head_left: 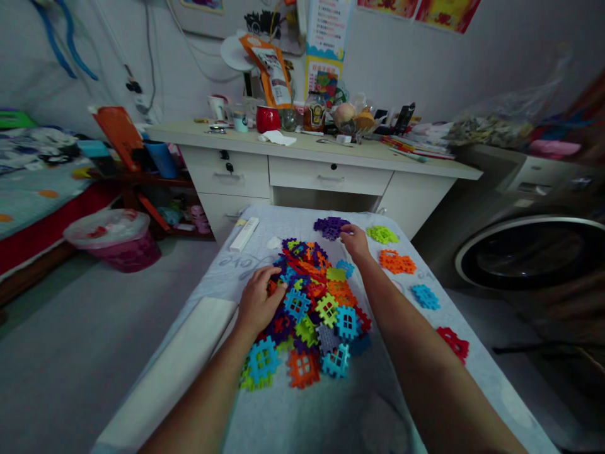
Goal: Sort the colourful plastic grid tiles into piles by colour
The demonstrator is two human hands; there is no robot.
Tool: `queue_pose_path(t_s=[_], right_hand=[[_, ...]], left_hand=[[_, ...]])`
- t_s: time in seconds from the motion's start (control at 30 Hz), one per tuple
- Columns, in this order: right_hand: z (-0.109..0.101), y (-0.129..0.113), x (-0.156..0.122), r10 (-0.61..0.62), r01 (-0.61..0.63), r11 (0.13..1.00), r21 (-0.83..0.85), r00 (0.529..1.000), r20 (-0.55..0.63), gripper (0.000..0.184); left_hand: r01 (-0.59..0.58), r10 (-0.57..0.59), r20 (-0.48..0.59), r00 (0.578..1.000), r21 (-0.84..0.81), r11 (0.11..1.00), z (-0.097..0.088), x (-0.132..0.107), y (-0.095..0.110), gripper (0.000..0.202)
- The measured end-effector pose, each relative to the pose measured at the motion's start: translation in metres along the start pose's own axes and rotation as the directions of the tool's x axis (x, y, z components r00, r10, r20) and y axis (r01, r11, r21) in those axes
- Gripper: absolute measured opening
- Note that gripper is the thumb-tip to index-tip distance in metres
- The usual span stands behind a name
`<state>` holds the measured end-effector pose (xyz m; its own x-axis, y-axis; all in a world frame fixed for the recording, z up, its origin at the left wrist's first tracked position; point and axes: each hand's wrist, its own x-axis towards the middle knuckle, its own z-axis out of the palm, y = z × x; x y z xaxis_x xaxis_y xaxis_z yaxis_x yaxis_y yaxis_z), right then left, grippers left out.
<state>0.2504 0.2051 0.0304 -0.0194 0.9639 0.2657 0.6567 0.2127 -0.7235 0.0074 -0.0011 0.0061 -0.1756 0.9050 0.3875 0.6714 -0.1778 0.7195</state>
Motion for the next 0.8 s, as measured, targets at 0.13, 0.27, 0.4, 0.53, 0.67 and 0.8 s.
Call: queue_pose_path(t_s=[0.13,0.27,0.4,0.53,0.67,0.8], right_hand=[[-0.021,0.008,-0.028,0.045,-0.044,0.998,-0.037,0.999,0.020,0.026],[-0.034,0.011,-0.051,0.055,-0.007,0.975,-0.221,0.975,0.214,0.019],[-0.038,0.007,-0.063,0.001,0.126,0.947,-0.294,0.919,0.395,0.023],[-0.042,0.001,-0.067,-0.011,0.185,0.926,-0.330,0.885,0.466,0.034],[-0.049,-0.001,-0.069,0.018,0.153,0.938,-0.312,0.875,0.483,0.029],[-0.058,0.000,-0.068,0.013,0.091,0.969,-0.230,0.909,0.417,0.023]], left_hand=[[0.066,-0.066,-0.002,0.998,0.000,0.998,0.001,-0.001,0.000,0.033],[0.114,-0.114,-0.005,0.993,0.010,0.993,0.002,-0.002,-0.002,0.036],[0.040,-0.040,0.024,0.999,-0.011,0.999,0.002,-0.001,-0.004,0.036],[0.023,-0.022,0.015,1.000,-0.015,1.000,0.001,0.000,-0.004,0.035],[0.010,-0.010,0.012,1.000,-0.021,1.000,0.001,0.001,-0.003,0.035],[0.012,-0.012,0.016,1.000,-0.015,1.000,0.002,0.001,-0.004,0.035]])
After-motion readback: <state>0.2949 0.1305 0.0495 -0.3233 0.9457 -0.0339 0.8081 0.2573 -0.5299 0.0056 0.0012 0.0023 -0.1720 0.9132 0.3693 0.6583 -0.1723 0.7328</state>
